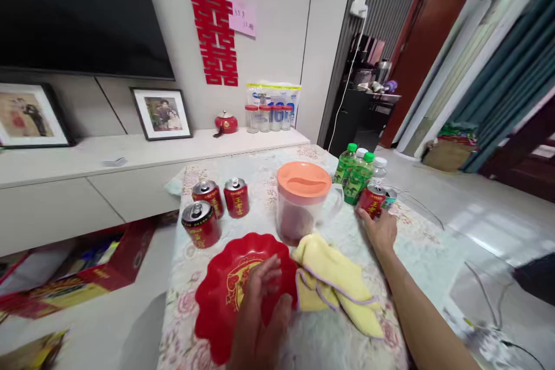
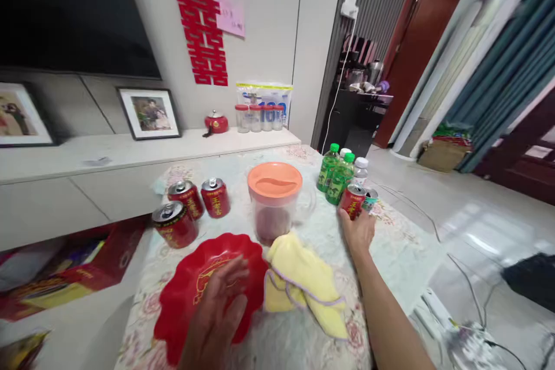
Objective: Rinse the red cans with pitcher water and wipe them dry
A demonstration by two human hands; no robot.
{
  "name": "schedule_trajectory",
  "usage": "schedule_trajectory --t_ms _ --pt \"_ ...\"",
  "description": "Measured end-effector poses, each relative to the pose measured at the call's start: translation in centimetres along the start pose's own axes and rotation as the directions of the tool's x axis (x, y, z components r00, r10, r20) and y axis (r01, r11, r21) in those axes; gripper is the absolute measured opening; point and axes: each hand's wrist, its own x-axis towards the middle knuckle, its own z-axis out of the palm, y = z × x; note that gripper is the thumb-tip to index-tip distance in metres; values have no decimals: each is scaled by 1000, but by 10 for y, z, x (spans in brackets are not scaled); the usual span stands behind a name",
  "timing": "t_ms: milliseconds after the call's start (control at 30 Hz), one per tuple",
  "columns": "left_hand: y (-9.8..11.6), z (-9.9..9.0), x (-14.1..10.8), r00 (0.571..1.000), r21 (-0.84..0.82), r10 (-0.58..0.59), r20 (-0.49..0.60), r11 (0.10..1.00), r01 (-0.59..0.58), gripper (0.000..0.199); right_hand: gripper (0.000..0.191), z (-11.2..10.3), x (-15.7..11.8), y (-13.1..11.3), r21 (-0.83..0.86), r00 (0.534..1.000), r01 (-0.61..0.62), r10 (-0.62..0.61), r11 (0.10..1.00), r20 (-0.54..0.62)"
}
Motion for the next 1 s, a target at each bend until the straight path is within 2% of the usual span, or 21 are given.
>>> schedule_trajectory --t_ms 267,467,667,767,867,967,1000 --pt "-3 -1 -1 999 10 31 25 999 -32 48 45 0 6 0 -27 999 -29 30 999 29" --pt "-2 0 -3 997 -15 63 52 998 -62 48 60 -9 2 3 -4 996 28 -28 1000 85" --pt "8 -3 0 989 64 146 11 987 -147 42 52 -19 1 14 21 992 -9 6 1000 127" --pt "27 -20 14 964 176 261 -52 952 -249 39 40 -21 0 19 -6 988 -32 33 999 149" --pt "46 -47 41 901 329 382 -203 894 -305 39 30 -23 -2 19 -55 982 -21 31 998 186" --pt "55 -75 74 825 424 432 -365 866 -266 57 29 -24 -5 15 -98 975 21 1 995 222" --pt "55 -83 85 822 427 403 -403 877 -220 65 28 -24 -7 14 -108 973 35 -9 994 231"
